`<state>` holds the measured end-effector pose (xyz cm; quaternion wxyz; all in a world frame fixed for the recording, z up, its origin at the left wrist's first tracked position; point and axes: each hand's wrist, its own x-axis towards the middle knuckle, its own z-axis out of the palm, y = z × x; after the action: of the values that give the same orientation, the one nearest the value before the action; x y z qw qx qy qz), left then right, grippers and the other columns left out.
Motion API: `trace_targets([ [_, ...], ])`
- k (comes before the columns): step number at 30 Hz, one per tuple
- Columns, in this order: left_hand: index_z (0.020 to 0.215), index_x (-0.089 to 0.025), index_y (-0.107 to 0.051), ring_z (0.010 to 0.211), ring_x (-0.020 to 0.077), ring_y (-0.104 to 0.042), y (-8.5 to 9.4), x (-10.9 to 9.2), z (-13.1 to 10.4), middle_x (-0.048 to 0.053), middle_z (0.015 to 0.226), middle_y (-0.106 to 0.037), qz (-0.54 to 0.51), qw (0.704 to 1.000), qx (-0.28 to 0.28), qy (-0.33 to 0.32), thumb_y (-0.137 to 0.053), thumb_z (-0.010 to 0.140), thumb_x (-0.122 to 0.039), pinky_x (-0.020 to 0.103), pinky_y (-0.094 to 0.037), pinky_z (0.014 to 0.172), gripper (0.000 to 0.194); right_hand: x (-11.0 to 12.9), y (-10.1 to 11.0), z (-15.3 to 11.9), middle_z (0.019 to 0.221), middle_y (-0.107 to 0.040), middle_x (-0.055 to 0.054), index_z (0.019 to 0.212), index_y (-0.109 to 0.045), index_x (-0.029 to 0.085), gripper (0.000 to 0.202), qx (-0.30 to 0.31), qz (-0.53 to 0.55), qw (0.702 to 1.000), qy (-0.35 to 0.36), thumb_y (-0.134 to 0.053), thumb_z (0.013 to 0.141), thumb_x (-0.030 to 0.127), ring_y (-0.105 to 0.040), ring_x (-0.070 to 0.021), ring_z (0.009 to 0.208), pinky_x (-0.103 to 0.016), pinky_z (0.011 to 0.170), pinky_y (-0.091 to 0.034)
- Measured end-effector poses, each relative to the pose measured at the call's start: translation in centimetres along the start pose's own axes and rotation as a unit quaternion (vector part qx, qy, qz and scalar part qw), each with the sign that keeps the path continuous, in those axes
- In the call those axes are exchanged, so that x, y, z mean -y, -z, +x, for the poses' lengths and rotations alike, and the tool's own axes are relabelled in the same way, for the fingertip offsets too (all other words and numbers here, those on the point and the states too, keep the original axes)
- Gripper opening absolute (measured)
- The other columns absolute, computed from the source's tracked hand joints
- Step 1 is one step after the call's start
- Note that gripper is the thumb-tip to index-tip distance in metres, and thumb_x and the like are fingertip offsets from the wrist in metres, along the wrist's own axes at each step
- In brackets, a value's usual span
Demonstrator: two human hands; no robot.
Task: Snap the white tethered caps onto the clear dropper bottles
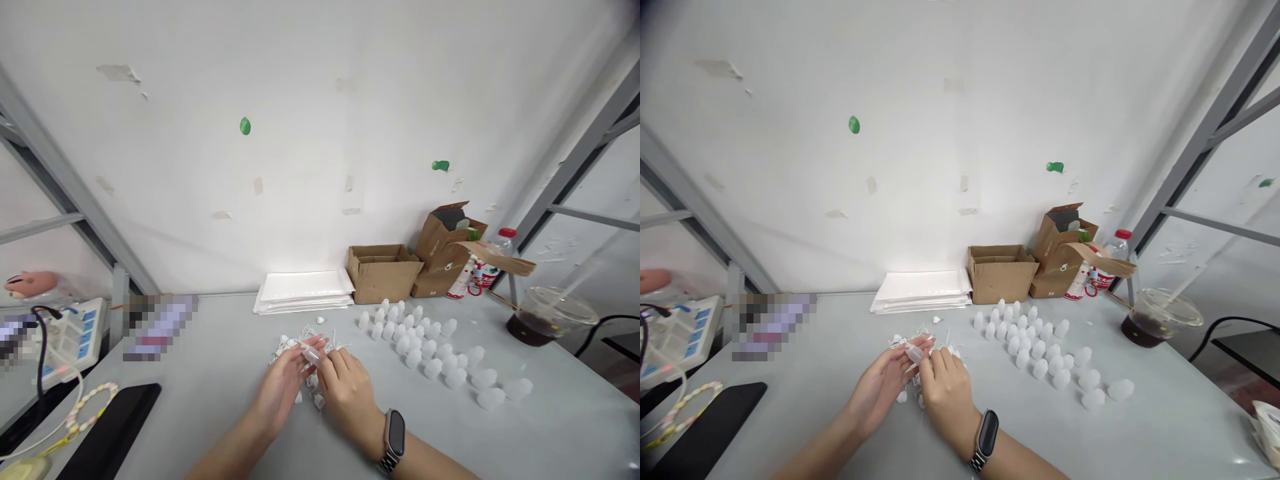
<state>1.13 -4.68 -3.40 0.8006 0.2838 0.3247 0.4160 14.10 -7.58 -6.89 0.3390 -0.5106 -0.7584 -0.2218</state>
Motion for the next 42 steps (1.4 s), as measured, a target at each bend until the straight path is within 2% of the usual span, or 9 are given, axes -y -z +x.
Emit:
trace_targets([
  [8, 0.103, -0.014, -0.065, 0.122, 0.0227, -0.043, 0.2, 0.1, 0.2, 0.007, 0.114, -0.064, -0.025, 0.999, 0.022, 0.001, -0.041, 0.08, -0.021, 0.037, -0.026, 0.105, 0.034, 0.1, 0.1, 0.3, 0.06, -0.051, -0.002, 0.068, -0.05, 0.017, 0.021, -0.026, 0.025, 0.999, -0.03, -0.039, 0.084, 0.008, -0.043, -0.016, 0.058, -0.027, 0.052, -0.027],
  [14, 0.108, -0.016, -0.063, 0.123, 0.0217, -0.042, 0.4, 0.2, 0.3, 0.006, 0.115, -0.063, -0.016, 0.999, 0.042, -0.009, -0.04, 0.081, -0.021, 0.036, -0.02, 0.107, 0.035, 0.1, 0.8, 0.4, 0.066, -0.056, -0.003, 0.075, -0.053, 0.017, 0.013, 0.032, 0.152, 0.979, -0.132, -0.045, 0.084, 0.019, -0.05, -0.0153, 0.061, -0.024, 0.054, -0.034],
  [17, 0.109, -0.017, -0.062, 0.123, 0.0213, -0.041, 0.5, 0.2, 0.4, 0.005, 0.117, -0.062, -0.013, 0.999, 0.046, -0.003, -0.04, 0.081, -0.021, 0.035, -0.02, 0.107, 0.036, 0.0, 0.9, 0.5, 0.061, -0.054, 0.001, 0.069, -0.054, 0.018, 0.012, 0.081, 0.265, 0.924, -0.262, -0.055, 0.079, 0.025, -0.047, -0.0117, 0.054, -0.022, 0.051, -0.034],
  [21, 0.109, -0.016, -0.062, 0.125, 0.0212, -0.039, 0.5, 0.3, 0.6, 0.005, 0.118, -0.061, -0.013, 0.999, 0.051, -0.005, -0.041, 0.079, -0.021, 0.035, -0.021, 0.106, 0.037, -0.2, 0.9, 1.1, 0.055, -0.051, 0.005, 0.066, -0.056, 0.017, 0.013, 0.125, 0.41, 0.818, -0.383, -0.065, 0.07, 0.026, -0.041, -0.0093, 0.051, -0.021, 0.05, -0.032],
  [25, 0.113, -0.016, -0.06, 0.123, 0.0227, -0.04, 0.5, 0.1, 0.6, 0.007, 0.118, -0.061, -0.014, 0.998, 0.059, 0.005, -0.042, 0.078, -0.023, 0.035, -0.025, 0.103, 0.04, -0.5, 0.9, 1.5, 0.053, -0.051, 0.005, 0.063, -0.057, 0.016, 0.019, 0.128, 0.531, 0.716, -0.435, -0.07, 0.063, 0.029, -0.04, -0.0076, 0.048, -0.02, 0.047, -0.031],
  [32, 0.111, -0.014, -0.061, 0.112, 0.024, -0.049, 0.7, 0.0, 0.7, 0.009, 0.11, -0.064, -0.023, 0.997, 0.067, 0.02, -0.044, 0.077, -0.024, 0.032, -0.035, 0.087, 0.039, -0.7, 0.7, 1.9, 0.053, -0.062, 0.001, 0.058, -0.056, 0.016, 0.035, 0.128, 0.653, 0.582, -0.467, -0.081, 0.047, 0.037, -0.054, -0.011, 0.048, -0.023, 0.05, -0.039],
  [34, 0.11, -0.013, -0.061, 0.107, 0.0241, -0.052, 0.8, 0.0, 0.8, 0.01, 0.108, -0.065, -0.028, 0.997, 0.069, 0.023, -0.045, 0.077, -0.023, 0.031, -0.038, 0.079, 0.038, -0.7, 0.9, 2.2, 0.05, -0.062, 0.001, 0.057, -0.057, 0.015, 0.036, 0.143, 0.668, 0.558, -0.471, -0.082, 0.044, 0.038, -0.049, -0.0087, 0.042, -0.022, 0.046, -0.036],
  [38, 0.107, -0.014, -0.063, 0.096, 0.0222, -0.056, 0.8, -0.1, 1.0, 0.01, 0.102, -0.067, -0.039, 0.996, 0.072, 0.026, -0.045, 0.077, -0.022, 0.029, -0.038, 0.073, 0.036, -0.8, 1.7, 2.6, 0.047, -0.06, 0.002, 0.057, -0.059, 0.014, 0.032, 0.164, 0.665, 0.549, -0.479, -0.078, 0.054, 0.04, -0.027, -0.0018, 0.032, -0.02, 0.035, -0.016],
  [42, 0.1, -0.014, -0.066, 0.074, 0.017, -0.057, 0.5, -0.3, 0.9, 0.008, 0.094, -0.067, -0.046, 0.996, 0.078, 0.022, -0.044, 0.079, -0.022, 0.029, -0.039, 0.07, 0.031, -1.0, 1.7, 2.3, 0.039, -0.047, 0.005, 0.054, -0.06, 0.012, 0.031, 0.172, 0.721, 0.508, -0.439, -0.071, 0.066, 0.039, -0.022, -0.0012, 0.032, -0.021, 0.037, -0.013],
])
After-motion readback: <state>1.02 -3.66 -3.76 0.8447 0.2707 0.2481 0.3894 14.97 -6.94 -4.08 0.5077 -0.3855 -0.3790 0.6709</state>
